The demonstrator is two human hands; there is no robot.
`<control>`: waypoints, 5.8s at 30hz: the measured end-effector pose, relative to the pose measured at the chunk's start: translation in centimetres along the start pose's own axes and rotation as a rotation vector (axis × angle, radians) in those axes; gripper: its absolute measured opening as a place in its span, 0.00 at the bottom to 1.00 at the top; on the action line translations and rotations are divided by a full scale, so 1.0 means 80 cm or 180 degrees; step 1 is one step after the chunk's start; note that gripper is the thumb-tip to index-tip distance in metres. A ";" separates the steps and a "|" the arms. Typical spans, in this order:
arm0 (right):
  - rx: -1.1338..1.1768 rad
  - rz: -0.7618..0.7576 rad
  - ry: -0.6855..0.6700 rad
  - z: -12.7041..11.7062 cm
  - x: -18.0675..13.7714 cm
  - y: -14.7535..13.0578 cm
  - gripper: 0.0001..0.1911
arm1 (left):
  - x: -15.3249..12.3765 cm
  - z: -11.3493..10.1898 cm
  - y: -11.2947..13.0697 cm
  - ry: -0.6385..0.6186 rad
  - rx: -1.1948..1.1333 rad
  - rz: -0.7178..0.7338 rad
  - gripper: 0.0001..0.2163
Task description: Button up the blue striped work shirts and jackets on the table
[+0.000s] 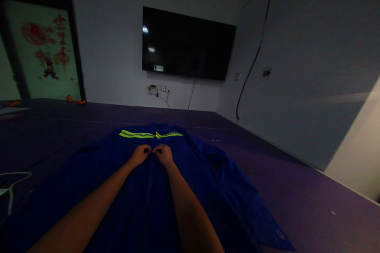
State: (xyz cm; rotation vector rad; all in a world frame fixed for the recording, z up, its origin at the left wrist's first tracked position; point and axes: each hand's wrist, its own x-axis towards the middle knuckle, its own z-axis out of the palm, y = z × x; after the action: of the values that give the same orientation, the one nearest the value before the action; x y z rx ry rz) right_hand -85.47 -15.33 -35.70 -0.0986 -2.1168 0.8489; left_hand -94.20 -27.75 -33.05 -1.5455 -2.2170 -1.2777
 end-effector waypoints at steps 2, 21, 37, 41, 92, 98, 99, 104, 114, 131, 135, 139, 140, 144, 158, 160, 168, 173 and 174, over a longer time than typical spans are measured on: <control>-0.0051 0.0081 0.0059 0.000 0.000 0.000 0.03 | 0.001 0.000 0.000 -0.0007 -0.0010 -0.0004 0.06; -0.0166 -0.0037 -0.0025 -0.001 -0.001 -0.010 0.06 | 0.001 0.001 0.001 0.0014 -0.0081 -0.0034 0.07; -0.0391 0.0058 0.0009 -0.002 -0.004 -0.011 0.05 | 0.000 -0.001 0.004 -0.0023 -0.0070 -0.0065 0.08; -0.0470 0.0078 0.0028 -0.002 -0.004 -0.012 0.05 | -0.001 0.000 0.007 0.0080 0.0054 -0.0138 0.08; -0.0210 0.0198 -0.0022 -0.006 0.000 0.005 0.11 | -0.002 0.002 -0.002 0.0158 0.0426 -0.0092 0.05; -0.0295 0.0166 -0.0094 -0.006 -0.001 0.004 0.11 | -0.001 0.003 -0.003 0.0119 0.0363 -0.0077 0.05; -0.0318 0.0157 -0.0104 -0.006 -0.001 0.003 0.11 | -0.001 0.003 -0.004 0.0119 0.0355 -0.0072 0.05; -0.0553 0.0128 -0.0102 -0.003 -0.002 -0.001 0.11 | 0.000 0.004 -0.008 0.0085 0.0358 -0.0040 0.04; -0.0861 -0.0119 -0.0383 -0.003 -0.005 -0.009 0.05 | 0.002 0.006 -0.010 0.0069 0.0476 0.0037 0.05; -0.0579 0.0434 0.0086 0.010 0.000 0.004 0.05 | 0.000 0.003 -0.003 0.0076 0.0326 -0.0051 0.04; -0.0608 0.0743 0.0139 0.016 0.000 0.007 0.05 | 0.000 0.004 -0.003 0.0123 0.0322 -0.0045 0.04; -0.0644 0.0916 0.0145 0.019 0.002 0.008 0.06 | 0.000 0.004 -0.002 0.0108 0.0295 -0.0034 0.04; -0.0650 0.0948 0.0155 0.020 0.002 0.008 0.06 | 0.000 0.004 -0.002 0.0105 0.0283 -0.0038 0.04; -0.0627 0.1125 0.0184 0.020 0.005 0.007 0.07 | -0.001 0.003 -0.001 0.0119 0.0254 -0.0039 0.04; -0.0456 0.1154 0.0235 0.020 0.004 0.008 0.07 | -0.003 0.002 0.003 0.0066 0.0321 -0.0176 0.05; -0.0481 0.1184 0.0220 0.020 0.004 0.008 0.06 | -0.003 0.002 0.003 0.0053 0.0325 -0.0168 0.05; -0.0409 0.1173 0.0143 0.019 0.006 0.009 0.05 | -0.002 0.002 0.006 -0.0010 0.0337 -0.0137 0.03; -0.0411 0.1153 0.0232 0.021 0.005 0.010 0.06 | -0.003 0.002 0.008 -0.0046 0.0314 -0.0201 0.03; -0.0401 0.1144 0.0239 0.021 0.004 0.010 0.06 | -0.002 0.002 0.008 -0.0050 0.0299 -0.0205 0.02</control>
State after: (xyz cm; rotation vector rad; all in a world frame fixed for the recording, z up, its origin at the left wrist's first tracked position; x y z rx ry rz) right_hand -87.08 -15.50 -36.63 -0.5825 -2.1117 0.8996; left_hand -93.52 -27.71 -32.90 -1.4668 -2.3185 -1.1639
